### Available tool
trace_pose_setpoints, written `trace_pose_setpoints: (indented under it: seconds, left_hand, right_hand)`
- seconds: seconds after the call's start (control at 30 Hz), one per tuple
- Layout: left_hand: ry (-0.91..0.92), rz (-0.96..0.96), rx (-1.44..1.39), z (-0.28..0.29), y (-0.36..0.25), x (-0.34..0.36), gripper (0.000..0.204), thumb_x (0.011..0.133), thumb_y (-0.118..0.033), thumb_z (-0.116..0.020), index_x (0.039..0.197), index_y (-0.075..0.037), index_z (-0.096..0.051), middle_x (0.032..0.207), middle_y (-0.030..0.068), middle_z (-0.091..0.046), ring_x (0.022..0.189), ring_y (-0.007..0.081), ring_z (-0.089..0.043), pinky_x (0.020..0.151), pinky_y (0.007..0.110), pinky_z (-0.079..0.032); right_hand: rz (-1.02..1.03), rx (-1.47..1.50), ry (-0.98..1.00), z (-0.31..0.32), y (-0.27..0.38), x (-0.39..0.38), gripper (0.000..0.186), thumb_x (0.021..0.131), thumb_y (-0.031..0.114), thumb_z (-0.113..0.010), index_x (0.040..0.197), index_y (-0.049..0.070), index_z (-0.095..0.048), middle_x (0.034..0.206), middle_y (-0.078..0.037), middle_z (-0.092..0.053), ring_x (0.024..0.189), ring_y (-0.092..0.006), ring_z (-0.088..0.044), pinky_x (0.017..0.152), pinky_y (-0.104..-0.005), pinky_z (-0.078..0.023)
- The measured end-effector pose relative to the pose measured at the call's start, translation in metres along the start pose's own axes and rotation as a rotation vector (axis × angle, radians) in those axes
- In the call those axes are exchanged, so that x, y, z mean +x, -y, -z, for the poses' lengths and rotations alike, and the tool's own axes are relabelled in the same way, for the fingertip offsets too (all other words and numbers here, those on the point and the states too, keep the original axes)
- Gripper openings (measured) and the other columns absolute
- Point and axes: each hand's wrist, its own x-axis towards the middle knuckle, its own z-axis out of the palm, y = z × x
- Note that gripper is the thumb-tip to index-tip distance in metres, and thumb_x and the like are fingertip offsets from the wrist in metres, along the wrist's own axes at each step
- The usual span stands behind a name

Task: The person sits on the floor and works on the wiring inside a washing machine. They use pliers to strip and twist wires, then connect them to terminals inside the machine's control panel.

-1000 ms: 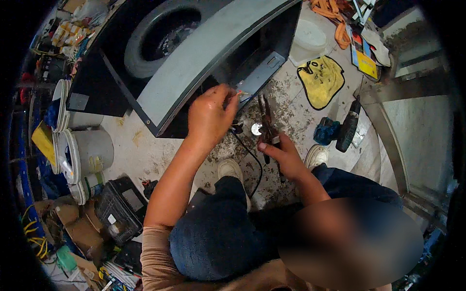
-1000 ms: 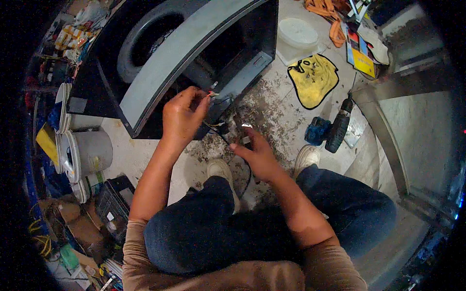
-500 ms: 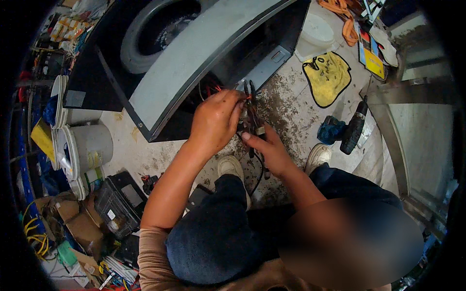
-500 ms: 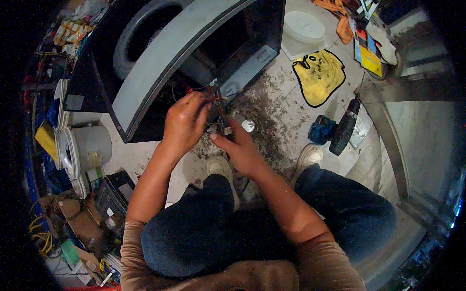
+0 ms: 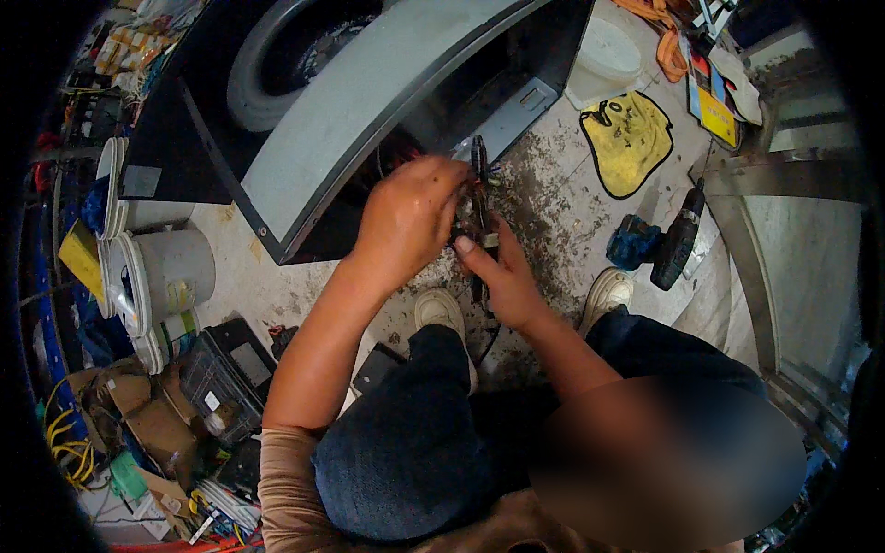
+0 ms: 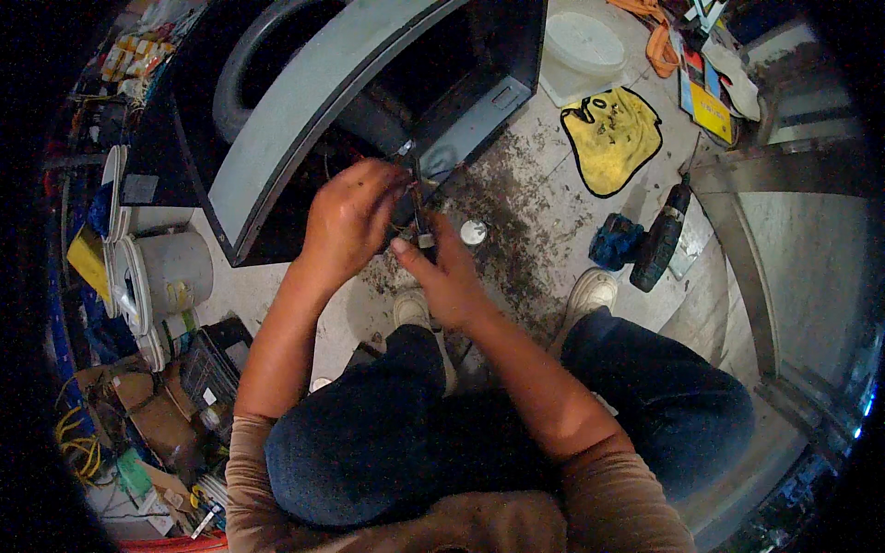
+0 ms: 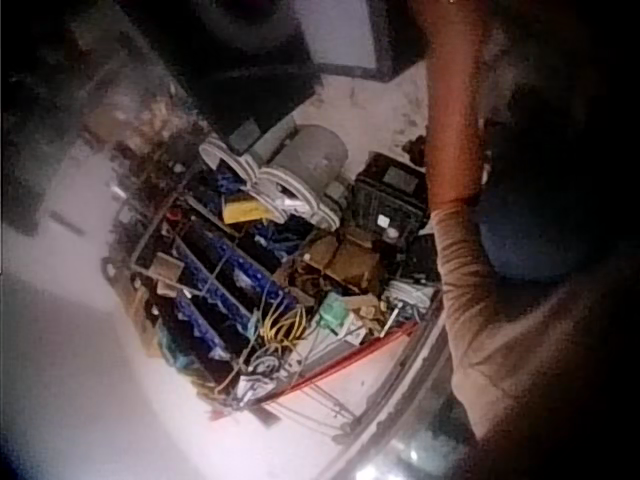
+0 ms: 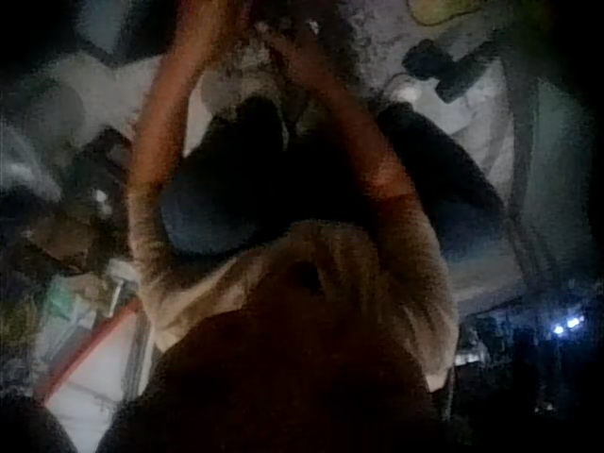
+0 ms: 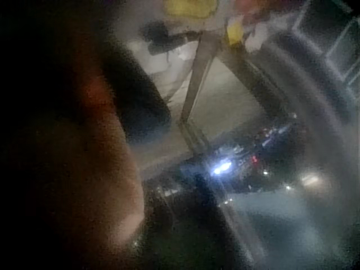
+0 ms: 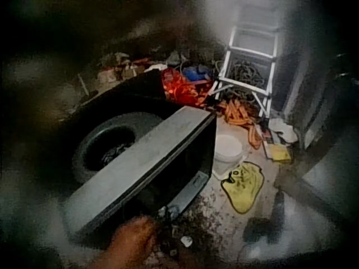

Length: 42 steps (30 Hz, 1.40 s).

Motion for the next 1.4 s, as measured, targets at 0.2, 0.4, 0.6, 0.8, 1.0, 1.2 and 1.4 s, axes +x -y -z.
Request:
trace_pose_setpoints:
  seconds: [0.2,0.4,0.6,0.8,1.0,1.2,1.4]
  left_hand:
    - [0.045,-0.002,-0.002,0.003,0.001,0.002,0.018,0.076,0.0,-0.062,0.094,-0.002,-0.063,0.092,0.0144,-0.062,0.083,0.034,-0.062,0.072,0.039,-0.051]
    - [0.05,0.114,-0.027,0.009,0.0,0.005,0.014,0.08,0.001,-0.06,0.094,-0.002,-0.062,0.094,0.0154,-0.062,0.086,0.0344,-0.062,0.073,0.038,-0.051]
    - [-0.01,0.146,0.009,0.017,-0.001,0.003,0.015,0.081,-0.001,-0.06,0.096,-0.002,-0.063,0.098,0.0148,-0.063,0.086,0.0334,-0.063,0.075,0.037,-0.051]
    - [-0.057,0.281,0.028,0.018,-0.006,0.002,0.013,0.084,-0.005,-0.062,0.096,-0.003,-0.063,0.098,0.0132,-0.065,0.088,0.0276,-0.065,0.076,0.033,-0.05]
    - [-0.085,0.344,-0.196,0.011,-0.005,0.0,0.011,0.087,-0.011,-0.059,0.094,-0.002,-0.062,0.089,0.015,-0.063,0.081,0.0345,-0.062,0.069,0.037,-0.049]
    - [-0.084,0.269,-0.166,0.013,-0.004,0.0,0.011,0.087,-0.009,-0.058,0.094,-0.002,-0.062,0.089,0.0145,-0.062,0.08,0.0343,-0.062,0.068,0.037,-0.049]
    - [-0.045,0.292,-0.183,0.017,-0.005,0.001,0.01,0.086,-0.008,-0.059,0.091,-0.002,-0.063,0.087,0.0145,-0.062,0.08,0.0341,-0.062,0.067,0.037,-0.049]
  right_hand:
    - [-0.13,0.221,-0.06,-0.008,-0.002,-0.012,0.024,0.091,0.024,-0.058,0.104,0.007,-0.047,0.075,-0.001,-0.049,0.065,-0.0113,-0.046,0.063,-0.0264,-0.039]
    - [-0.101,0.462,-0.071,0.002,-0.01,-0.012,0.029,0.09,0.025,-0.058,0.11,0.006,-0.048,0.083,-0.003,-0.054,0.074,-0.014,-0.05,0.068,-0.0305,-0.042]
    - [-0.111,0.258,0.036,0.01,-0.003,-0.01,0.037,0.089,0.024,-0.059,0.119,0.003,-0.049,0.096,-0.006,-0.059,0.087,-0.0159,-0.054,0.08,-0.0311,-0.043]
    - [-0.123,0.255,0.076,0.009,0.004,-0.01,0.037,0.089,0.023,-0.058,0.119,0.003,-0.051,0.097,-0.005,-0.059,0.089,-0.0153,-0.054,0.082,-0.0309,-0.042]
    - [-0.119,0.217,0.161,0.008,0.006,-0.007,0.037,0.09,0.022,-0.058,0.12,0.003,-0.049,0.094,-0.005,-0.057,0.085,-0.0153,-0.052,0.079,-0.0311,-0.042]
    - [-0.094,0.247,0.196,0.007,-0.001,-0.006,0.035,0.089,0.02,-0.057,0.119,0.003,-0.047,0.086,-0.003,-0.052,0.078,-0.0138,-0.047,0.071,-0.0294,-0.039]
    - [-0.115,0.199,0.237,0.009,0.006,-0.006,0.037,0.089,0.02,-0.059,0.12,0.004,-0.047,0.091,-0.004,-0.052,0.08,-0.0125,-0.048,0.073,-0.0279,-0.04]
